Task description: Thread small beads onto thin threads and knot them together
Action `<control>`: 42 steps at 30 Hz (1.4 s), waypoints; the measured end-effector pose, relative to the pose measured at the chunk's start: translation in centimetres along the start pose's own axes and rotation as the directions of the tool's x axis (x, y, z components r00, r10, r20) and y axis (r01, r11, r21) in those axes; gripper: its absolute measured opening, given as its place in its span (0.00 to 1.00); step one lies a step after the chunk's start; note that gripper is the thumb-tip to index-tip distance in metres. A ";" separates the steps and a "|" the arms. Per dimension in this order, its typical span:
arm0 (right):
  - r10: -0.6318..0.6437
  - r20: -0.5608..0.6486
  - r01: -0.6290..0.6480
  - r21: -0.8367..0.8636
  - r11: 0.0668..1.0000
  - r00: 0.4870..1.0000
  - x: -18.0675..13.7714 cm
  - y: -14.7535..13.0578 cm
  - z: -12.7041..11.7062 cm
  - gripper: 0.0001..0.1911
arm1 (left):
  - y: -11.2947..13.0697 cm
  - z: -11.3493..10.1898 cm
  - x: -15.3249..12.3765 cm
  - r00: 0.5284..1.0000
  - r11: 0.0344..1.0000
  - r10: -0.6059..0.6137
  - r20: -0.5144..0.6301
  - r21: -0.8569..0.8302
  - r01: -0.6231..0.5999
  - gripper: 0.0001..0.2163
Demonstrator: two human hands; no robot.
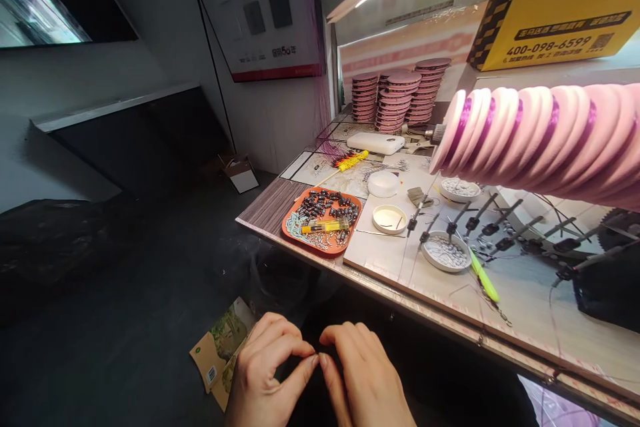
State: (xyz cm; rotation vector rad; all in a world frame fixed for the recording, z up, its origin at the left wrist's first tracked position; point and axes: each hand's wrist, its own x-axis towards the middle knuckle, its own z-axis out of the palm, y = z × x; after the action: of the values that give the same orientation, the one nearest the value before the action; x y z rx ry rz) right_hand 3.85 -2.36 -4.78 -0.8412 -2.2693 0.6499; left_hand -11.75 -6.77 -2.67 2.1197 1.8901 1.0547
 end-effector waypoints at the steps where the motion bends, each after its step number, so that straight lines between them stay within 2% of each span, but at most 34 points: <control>1: 0.008 0.001 -0.008 0.004 1.000 1.000 0.0 0.0 0.0 0.04 | 0.0 0.0 0.0 1.000 1.000 0.001 -0.001 0.006 -0.001 0.07; 6: 0.049 0.014 -0.050 0.026 0.998 0.999 -0.2 0.1 0.4 0.07 | 0.0 0.0 -0.1 1.000 1.000 0.004 -0.012 0.024 -0.004 0.07; 11: 0.030 0.018 -0.031 0.065 0.997 0.999 -0.1 0.0 0.5 0.07 | 0.0 0.1 -0.1 0.999 0.998 0.043 -0.021 0.052 -0.042 0.08; 17: 0.034 -0.043 -0.031 0.069 0.997 0.998 -0.1 0.1 0.5 0.06 | 0.1 0.1 -0.1 0.999 0.997 0.034 -0.042 0.065 -0.032 0.08; 23: 0.059 0.012 -0.060 0.098 0.993 0.998 -0.1 0.0 0.7 0.08 | 0.0 0.3 0.0 0.999 0.999 0.023 -0.028 0.044 -0.021 0.08; 25: 0.075 0.023 -0.077 0.121 0.990 0.997 0.0 0.0 0.7 0.09 | 0.1 0.3 0.1 1.000 1.000 0.000 -0.015 0.010 0.000 0.08; 28: 0.102 0.014 -0.103 0.138 0.985 0.995 0.0 0.1 0.6 0.10 | 0.4 0.2 0.4 0.995 0.991 -0.092 0.040 -0.093 0.096 0.07; 31: 0.146 -0.047 -0.136 0.172 0.976 0.988 -0.1 0.2 0.8 0.11 | 0.4 -0.1 0.7 0.983 0.968 -0.146 0.114 -0.186 0.166 0.04; 34: 0.208 -0.088 -0.182 0.245 0.952 0.974 -0.1 0.3 0.8 0.13 | 0.2 -0.2 0.8 0.981 0.947 -0.159 0.110 -0.264 0.183 0.06; 39: 0.223 0.029 -0.218 0.363 0.906 0.974 0.1 0.4 0.1 0.12 | 0.0 -0.3 1.0 0.977 0.913 -0.201 0.071 -0.347 0.213 0.09; 42: 0.250 0.036 -0.244 0.396 0.885 0.968 0.1 0.4 -0.2 0.12 | -0.1 -0.4 1.1 0.972 0.909 -0.218 0.087 -0.344 0.235 0.10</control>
State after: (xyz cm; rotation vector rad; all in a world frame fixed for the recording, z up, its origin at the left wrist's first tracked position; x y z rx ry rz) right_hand 4.03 -1.94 -4.88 -0.9289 -1.9283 1.1716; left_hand -12.02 -5.92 -1.97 1.6697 1.7177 1.1746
